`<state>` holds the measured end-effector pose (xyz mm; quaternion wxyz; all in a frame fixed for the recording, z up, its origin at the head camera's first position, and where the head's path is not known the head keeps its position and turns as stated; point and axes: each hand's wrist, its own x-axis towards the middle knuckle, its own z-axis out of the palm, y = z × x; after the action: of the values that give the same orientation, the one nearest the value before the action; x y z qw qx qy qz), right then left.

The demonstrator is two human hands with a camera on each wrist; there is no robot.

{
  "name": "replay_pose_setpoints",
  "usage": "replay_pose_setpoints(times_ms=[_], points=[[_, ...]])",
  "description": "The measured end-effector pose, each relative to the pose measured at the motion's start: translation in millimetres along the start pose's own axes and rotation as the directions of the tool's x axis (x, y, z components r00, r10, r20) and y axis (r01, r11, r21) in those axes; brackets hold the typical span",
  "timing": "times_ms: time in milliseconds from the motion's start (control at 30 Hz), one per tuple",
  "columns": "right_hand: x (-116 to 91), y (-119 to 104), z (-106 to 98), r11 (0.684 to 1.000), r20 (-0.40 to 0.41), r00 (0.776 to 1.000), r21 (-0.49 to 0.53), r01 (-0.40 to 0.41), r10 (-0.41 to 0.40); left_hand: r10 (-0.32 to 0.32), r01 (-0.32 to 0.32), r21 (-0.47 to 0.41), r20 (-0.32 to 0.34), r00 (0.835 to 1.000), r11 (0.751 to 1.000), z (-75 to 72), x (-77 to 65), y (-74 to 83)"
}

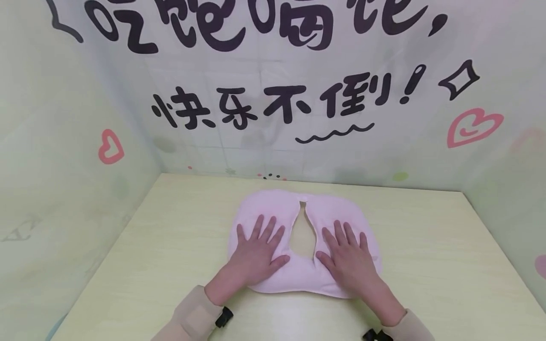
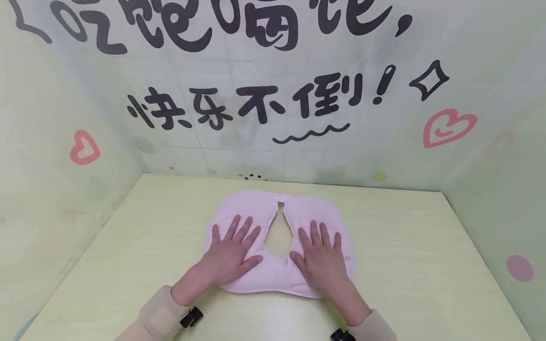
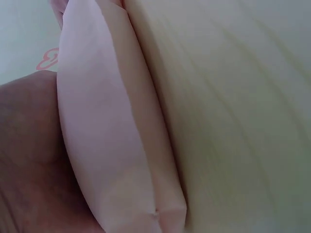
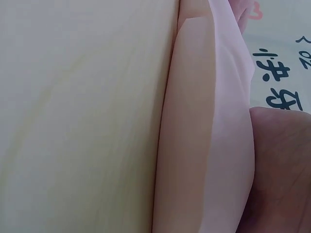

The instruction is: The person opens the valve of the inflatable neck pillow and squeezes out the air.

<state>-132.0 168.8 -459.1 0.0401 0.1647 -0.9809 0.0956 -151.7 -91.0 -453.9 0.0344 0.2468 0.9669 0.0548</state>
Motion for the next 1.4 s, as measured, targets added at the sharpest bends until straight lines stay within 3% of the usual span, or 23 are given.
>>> replay_pose_setpoints(times_ms=[200, 300, 500, 600, 733, 933, 1133, 1400], points=[[0, 0, -5, 0.997, -0.025, 0.998, 0.056, -0.057, 0.059, 0.012, -0.012, -0.023, -0.003, 1.000, 1.000, -0.1, -1.9, 2.9], [-2, -1, -11, 0.995, -0.056, 0.995, 0.067, -0.077, 0.081, 0.025, -0.025, -0.011, -0.036, 0.999, 1.000, -1.1, -3.9, 5.4], [-11, -9, -22, 0.997, -0.112, 0.992, 0.066, -0.042, 0.049, 0.086, -0.081, 0.040, -0.151, 0.985, 0.996, -12.0, -11.3, 16.4], [-15, -14, -22, 0.998, -0.113, 0.993, 0.063, -0.012, 0.019, 0.113, -0.104, 0.064, -0.164, 0.980, 0.993, -16.3, -15.5, 23.5], [-17, -18, -16, 0.999, -0.097, 0.995, 0.049, 0.001, 0.004, 0.116, -0.105, 0.089, -0.130, 0.985, 0.991, -12.9, -17.4, 30.8], [-18, -18, -4, 0.999, -0.048, 0.999, 0.048, -0.008, 0.010, 0.066, -0.059, 0.098, -0.060, 0.996, 0.993, -0.4, -19.2, 34.7], [-19, -15, 6, 0.999, -0.033, 0.999, 0.046, -0.012, 0.014, 0.039, -0.038, 0.106, -0.007, 0.999, 0.994, 2.4, -19.5, 35.1], [-19, -14, 11, 0.998, -0.027, 1.000, 0.065, -0.005, 0.007, 0.035, -0.036, 0.140, 0.011, 0.999, 0.990, 6.0, -18.2, 32.5]])
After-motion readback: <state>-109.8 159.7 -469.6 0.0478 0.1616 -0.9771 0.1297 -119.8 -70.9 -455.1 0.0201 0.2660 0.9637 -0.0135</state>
